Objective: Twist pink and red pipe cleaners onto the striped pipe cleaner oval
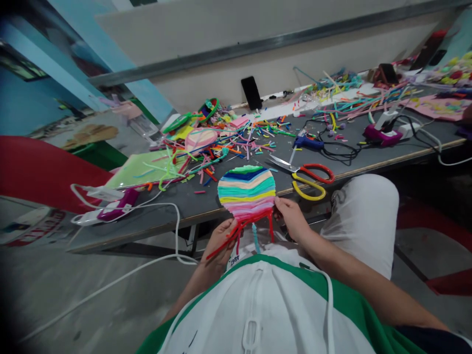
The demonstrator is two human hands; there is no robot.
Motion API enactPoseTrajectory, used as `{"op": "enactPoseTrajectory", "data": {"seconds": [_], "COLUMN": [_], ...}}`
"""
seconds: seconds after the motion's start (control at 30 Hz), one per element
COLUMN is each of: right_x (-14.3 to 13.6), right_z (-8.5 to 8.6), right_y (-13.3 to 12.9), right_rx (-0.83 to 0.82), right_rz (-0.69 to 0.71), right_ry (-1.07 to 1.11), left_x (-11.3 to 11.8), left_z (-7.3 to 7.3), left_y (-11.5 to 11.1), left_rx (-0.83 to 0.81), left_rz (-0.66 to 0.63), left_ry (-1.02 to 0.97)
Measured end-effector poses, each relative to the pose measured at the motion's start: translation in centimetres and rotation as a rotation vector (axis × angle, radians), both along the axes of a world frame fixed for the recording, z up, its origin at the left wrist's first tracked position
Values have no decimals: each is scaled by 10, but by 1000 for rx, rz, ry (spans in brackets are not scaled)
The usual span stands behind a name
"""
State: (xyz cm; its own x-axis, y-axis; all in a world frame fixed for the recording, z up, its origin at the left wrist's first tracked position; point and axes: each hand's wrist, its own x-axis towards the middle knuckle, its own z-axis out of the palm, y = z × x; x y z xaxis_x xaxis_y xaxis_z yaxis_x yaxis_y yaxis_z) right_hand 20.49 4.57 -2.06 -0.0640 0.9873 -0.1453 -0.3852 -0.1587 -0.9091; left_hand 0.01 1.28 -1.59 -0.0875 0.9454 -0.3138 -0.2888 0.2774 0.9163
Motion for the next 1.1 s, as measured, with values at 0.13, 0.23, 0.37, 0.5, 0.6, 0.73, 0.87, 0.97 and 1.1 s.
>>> {"op": "enactPoseTrajectory", "data": {"seconds": [0.13,0.23,0.37,0.5,0.6,0.73,0.87,0.97,1.1], "right_x": [-6,-7,-9,-10,-11,-11,-11,-11,-11], "right_z": [0,1,3,2,-1,-3,-3,-3,-5], "right_y": [0,-1,-2,-3,-4,-5,-5,-7,-8], "right_rx": [-2,-19,-33,-28,-20,-22,-22,-15,4], "right_rz": [-11,-20,-48,-74,-89,-99,-98,-98,-100], "right_ry": [-11,9,0,-15,-18,-18,-21,-23,-41], "left_x": [3,5,8,11,12,16,20,21,23], "left_z": [-7,-14,-19,-21,-23,-24,-21,-21,-24], "left_y": [1,2,0,-1,-1,-2,-3,-4,-4], "left_rx": [18,48,98,154,178,197,205,200,197], "left_rz": [32,68,99,136,153,186,209,214,231], "left_ry": [-66,-107,-138,-146,-155,-154,-133,-122,-111]}}
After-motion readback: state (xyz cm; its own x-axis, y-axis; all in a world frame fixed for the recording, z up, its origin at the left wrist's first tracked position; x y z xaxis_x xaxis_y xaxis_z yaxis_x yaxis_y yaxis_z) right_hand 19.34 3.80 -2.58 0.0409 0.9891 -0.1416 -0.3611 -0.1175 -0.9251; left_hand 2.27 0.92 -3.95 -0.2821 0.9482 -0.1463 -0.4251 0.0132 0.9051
